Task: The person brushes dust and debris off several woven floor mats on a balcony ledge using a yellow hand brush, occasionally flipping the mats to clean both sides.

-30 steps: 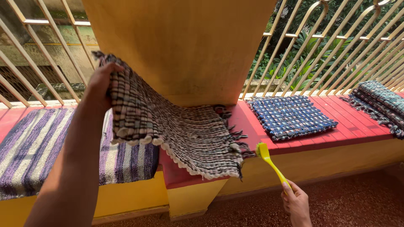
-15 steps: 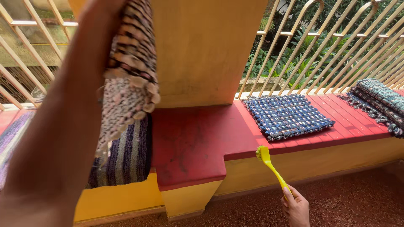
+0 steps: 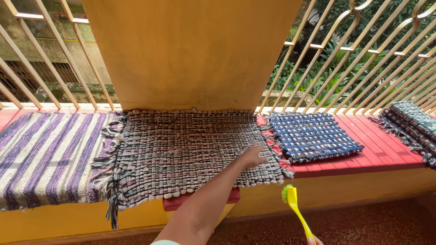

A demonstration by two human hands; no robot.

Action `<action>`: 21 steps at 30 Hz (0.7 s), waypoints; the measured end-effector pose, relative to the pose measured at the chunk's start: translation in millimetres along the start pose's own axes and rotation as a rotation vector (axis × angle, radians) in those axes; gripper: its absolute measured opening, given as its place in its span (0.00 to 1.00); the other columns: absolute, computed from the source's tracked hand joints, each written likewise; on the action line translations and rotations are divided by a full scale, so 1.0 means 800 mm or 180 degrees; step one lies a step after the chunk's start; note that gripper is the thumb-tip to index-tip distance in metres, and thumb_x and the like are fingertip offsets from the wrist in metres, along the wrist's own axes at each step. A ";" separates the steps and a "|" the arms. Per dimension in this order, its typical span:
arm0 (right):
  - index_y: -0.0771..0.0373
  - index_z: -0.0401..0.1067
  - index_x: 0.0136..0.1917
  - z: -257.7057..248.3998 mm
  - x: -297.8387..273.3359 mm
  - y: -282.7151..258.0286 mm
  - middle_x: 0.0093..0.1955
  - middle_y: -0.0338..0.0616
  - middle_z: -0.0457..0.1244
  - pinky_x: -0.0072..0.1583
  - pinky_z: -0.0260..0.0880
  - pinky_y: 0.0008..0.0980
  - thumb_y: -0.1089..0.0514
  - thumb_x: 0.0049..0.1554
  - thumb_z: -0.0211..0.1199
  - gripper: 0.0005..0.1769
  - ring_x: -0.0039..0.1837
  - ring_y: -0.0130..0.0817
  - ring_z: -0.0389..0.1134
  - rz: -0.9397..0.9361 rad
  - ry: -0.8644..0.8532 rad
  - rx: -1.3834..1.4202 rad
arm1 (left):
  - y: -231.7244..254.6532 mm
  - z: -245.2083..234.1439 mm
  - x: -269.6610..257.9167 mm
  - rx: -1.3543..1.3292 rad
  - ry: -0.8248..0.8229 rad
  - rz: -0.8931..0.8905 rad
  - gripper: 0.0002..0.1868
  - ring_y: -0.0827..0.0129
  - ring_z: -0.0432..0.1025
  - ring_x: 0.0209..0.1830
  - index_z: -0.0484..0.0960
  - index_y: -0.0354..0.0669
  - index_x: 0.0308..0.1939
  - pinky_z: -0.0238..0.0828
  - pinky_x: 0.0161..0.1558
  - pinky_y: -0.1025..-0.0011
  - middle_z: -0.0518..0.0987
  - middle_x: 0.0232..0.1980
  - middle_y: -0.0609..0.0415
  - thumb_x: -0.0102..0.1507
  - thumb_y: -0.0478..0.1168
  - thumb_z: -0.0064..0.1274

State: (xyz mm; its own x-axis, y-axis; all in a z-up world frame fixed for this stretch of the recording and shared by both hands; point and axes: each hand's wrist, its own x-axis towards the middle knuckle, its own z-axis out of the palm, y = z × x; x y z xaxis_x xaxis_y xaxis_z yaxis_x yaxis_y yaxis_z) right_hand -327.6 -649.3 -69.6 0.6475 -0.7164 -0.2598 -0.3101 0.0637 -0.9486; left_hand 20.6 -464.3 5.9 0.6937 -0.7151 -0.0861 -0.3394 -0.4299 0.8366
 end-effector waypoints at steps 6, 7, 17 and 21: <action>0.67 0.70 0.63 -0.006 -0.013 0.020 0.28 0.44 0.59 0.31 0.53 0.30 0.54 0.59 0.66 0.22 0.27 0.29 0.55 -0.0388 0.0179 -0.0013 | -0.050 -0.039 -0.148 0.0309 0.0868 -0.0092 0.36 0.51 0.60 0.77 0.68 0.44 0.71 0.59 0.74 0.57 0.62 0.79 0.45 0.61 0.48 0.59; 0.67 0.70 0.62 -0.001 -0.021 0.012 0.29 0.45 0.60 0.31 0.54 0.30 0.54 0.59 0.66 0.22 0.27 0.29 0.56 -0.0396 0.0170 0.0083 | -0.060 -0.062 -0.170 0.0457 0.1101 -0.0399 0.34 0.50 0.55 0.78 0.67 0.48 0.73 0.55 0.73 0.56 0.58 0.79 0.45 0.63 0.48 0.57; 0.59 0.69 0.57 0.164 0.042 -0.171 0.48 0.51 0.67 0.49 0.68 0.54 0.42 0.61 0.63 0.21 0.50 0.52 0.69 -0.2463 0.0318 -0.2448 | -0.174 -0.234 -0.391 0.1432 0.2788 -0.2333 0.40 0.46 0.64 0.67 0.69 0.38 0.70 0.58 0.67 0.48 0.72 0.65 0.37 0.59 0.53 0.63; 0.58 0.66 0.61 0.197 0.102 -0.172 0.51 0.58 0.67 0.55 0.68 0.56 0.41 0.61 0.62 0.23 0.54 0.59 0.70 -0.1817 0.0132 -0.3088 | -0.180 -0.254 -0.411 0.1281 0.2762 -0.3006 0.41 0.43 0.63 0.68 0.70 0.38 0.68 0.56 0.66 0.43 0.71 0.64 0.36 0.57 0.55 0.66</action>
